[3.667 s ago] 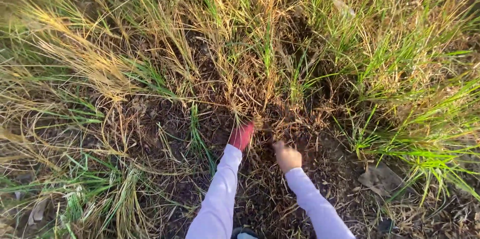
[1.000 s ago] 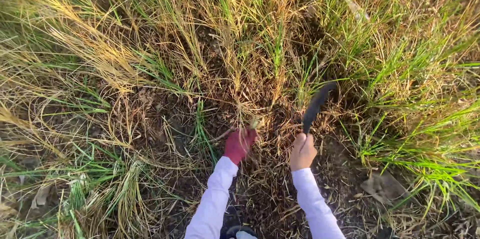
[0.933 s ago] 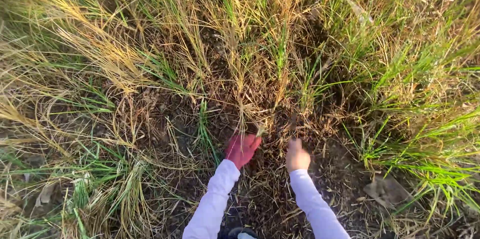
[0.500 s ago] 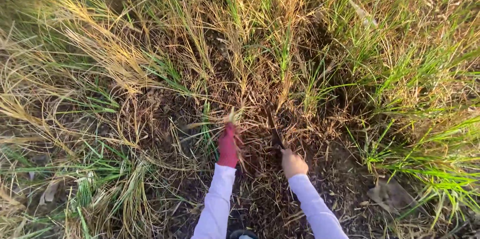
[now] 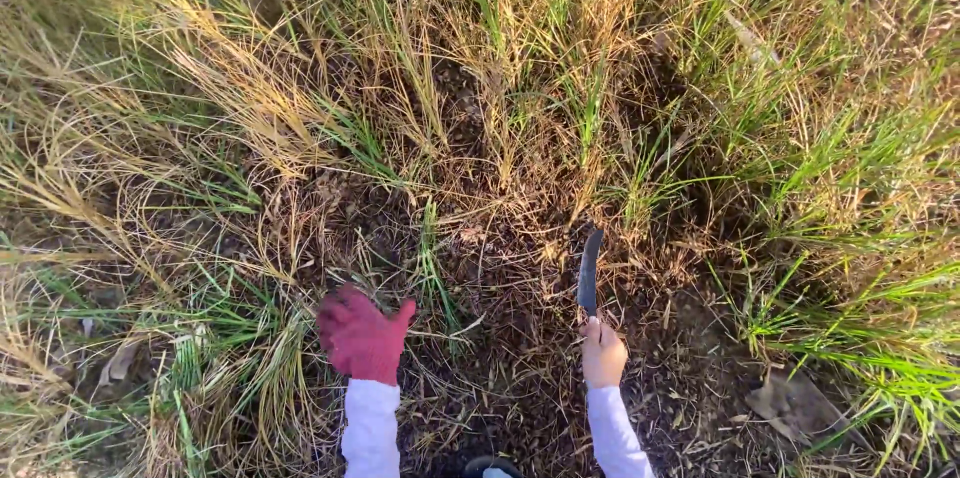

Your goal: Harvesting tall grass or crops using a handheld sickle

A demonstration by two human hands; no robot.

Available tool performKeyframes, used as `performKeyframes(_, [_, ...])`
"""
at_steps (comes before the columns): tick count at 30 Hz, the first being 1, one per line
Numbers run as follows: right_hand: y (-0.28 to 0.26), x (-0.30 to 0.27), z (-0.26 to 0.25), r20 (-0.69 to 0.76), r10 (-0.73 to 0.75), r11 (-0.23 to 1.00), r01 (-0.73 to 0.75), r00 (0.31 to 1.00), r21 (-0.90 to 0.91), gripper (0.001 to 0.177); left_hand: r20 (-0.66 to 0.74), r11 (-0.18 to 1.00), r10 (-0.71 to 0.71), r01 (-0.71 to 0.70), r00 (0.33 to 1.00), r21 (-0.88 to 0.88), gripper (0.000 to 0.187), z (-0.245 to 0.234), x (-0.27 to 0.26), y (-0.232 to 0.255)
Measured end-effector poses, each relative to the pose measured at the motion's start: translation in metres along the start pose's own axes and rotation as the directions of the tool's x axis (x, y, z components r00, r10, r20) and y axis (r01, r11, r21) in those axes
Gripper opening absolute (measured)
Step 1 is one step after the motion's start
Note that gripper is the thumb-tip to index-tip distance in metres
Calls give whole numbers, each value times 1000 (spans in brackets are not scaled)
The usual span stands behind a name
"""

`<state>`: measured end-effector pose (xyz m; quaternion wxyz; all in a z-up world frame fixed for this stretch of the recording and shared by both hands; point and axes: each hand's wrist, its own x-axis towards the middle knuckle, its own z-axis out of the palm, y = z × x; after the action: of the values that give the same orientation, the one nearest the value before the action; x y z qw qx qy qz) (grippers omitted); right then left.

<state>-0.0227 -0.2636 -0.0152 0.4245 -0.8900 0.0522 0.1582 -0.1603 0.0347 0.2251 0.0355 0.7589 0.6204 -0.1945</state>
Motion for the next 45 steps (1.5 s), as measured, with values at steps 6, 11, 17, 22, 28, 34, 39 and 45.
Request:
performKeyframes(6, [2, 0, -24, -96, -31, 998, 36, 995, 60, 51, 39, 715, 635, -568, 772, -408, 54, 2, -71, 96])
performKeyframes(11, [9, -9, -30, -117, -1, 996, 11, 993, 86, 48, -17, 238, 971, -971, 238, 35, 19, 97, -53, 237])
performKeyframes(17, [30, -16, -32, -56, -33, 998, 30, 998, -56, 45, 95, 62, 972, -622, 216, 781, 25, 130, 1, 315])
performKeyframes(22, [17, -1, -40, 132, -70, 988, 87, 989, -125, 37, -92, 435, 897, -825, 432, 360, 17, 156, 29, 277])
performKeyframes(28, [-48, 53, -52, -74, -314, 939, 298, 946, -172, 48, 215, 604, 796, -764, 566, -228, 54, 135, 26, 231])
performKeyframes(34, [-69, 37, -18, -26, -337, 795, 270, 941, -543, 28, 183, 628, 769, -668, 613, -400, 51, 144, 22, 231])
performKeyframes(39, [-62, 70, -20, -166, -572, 743, 423, 803, -518, 35, 120, 511, 834, -671, 539, -537, 54, 146, 19, 219])
performKeyframes(45, [-26, 60, -1, 325, -226, 547, 396, 918, -738, 21, 85, 520, 807, -633, 585, -574, 55, 146, 16, 222])
